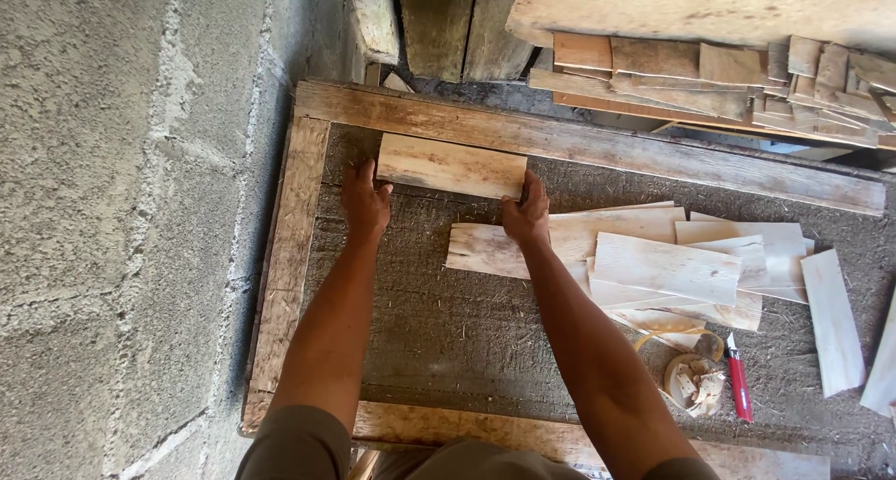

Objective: Sorting, trimming, and arranging thin wood slats or shingles on a workshop bench.

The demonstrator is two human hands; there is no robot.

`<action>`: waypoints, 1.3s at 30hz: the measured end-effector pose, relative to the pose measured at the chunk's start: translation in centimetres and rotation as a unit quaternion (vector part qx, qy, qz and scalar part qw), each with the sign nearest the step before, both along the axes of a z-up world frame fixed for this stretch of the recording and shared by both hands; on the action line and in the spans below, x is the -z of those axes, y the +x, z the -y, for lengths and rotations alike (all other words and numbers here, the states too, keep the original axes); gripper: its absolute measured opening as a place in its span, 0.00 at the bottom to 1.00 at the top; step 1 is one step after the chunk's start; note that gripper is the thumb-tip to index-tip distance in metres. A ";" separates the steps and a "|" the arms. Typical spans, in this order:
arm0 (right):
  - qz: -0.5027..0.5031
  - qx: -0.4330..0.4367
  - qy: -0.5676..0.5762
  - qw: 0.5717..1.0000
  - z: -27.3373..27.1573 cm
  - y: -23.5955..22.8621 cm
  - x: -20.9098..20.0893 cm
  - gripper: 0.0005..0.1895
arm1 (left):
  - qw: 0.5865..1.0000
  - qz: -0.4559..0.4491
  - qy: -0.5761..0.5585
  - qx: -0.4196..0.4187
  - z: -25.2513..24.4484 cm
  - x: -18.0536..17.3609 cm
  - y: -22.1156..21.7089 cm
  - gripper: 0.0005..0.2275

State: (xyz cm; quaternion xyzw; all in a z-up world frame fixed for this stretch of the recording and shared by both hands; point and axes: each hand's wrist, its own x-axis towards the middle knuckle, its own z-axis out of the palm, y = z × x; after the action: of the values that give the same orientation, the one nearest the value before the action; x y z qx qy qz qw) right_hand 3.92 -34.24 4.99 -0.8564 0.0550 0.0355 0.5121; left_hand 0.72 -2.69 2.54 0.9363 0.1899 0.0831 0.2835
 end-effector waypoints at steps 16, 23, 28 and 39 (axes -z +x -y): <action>-0.024 0.041 0.026 0.999 0.4 0.5 1.7 0.33 | 0.999 -0.038 -0.007 0.030 -0.3 0.0 -0.4 0.25; -0.018 0.037 0.020 0.999 0.7 0.6 2.0 0.32 | 0.999 -0.005 -0.016 0.041 -0.4 0.2 -0.6 0.25; -0.018 0.038 0.021 0.999 1.2 0.7 3.6 0.32 | 0.999 -0.006 -0.011 0.040 -0.3 0.3 -0.6 0.25; -0.062 0.025 0.035 0.997 0.8 0.6 0.9 0.34 | 0.999 -0.024 -0.021 0.034 -0.1 -0.3 -0.6 0.26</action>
State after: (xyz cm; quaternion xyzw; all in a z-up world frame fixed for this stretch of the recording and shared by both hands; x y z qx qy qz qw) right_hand 4.52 -35.05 4.13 -0.8325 0.1061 0.0774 0.5382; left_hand 0.12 -2.56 2.85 0.9378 0.1663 0.0474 0.3010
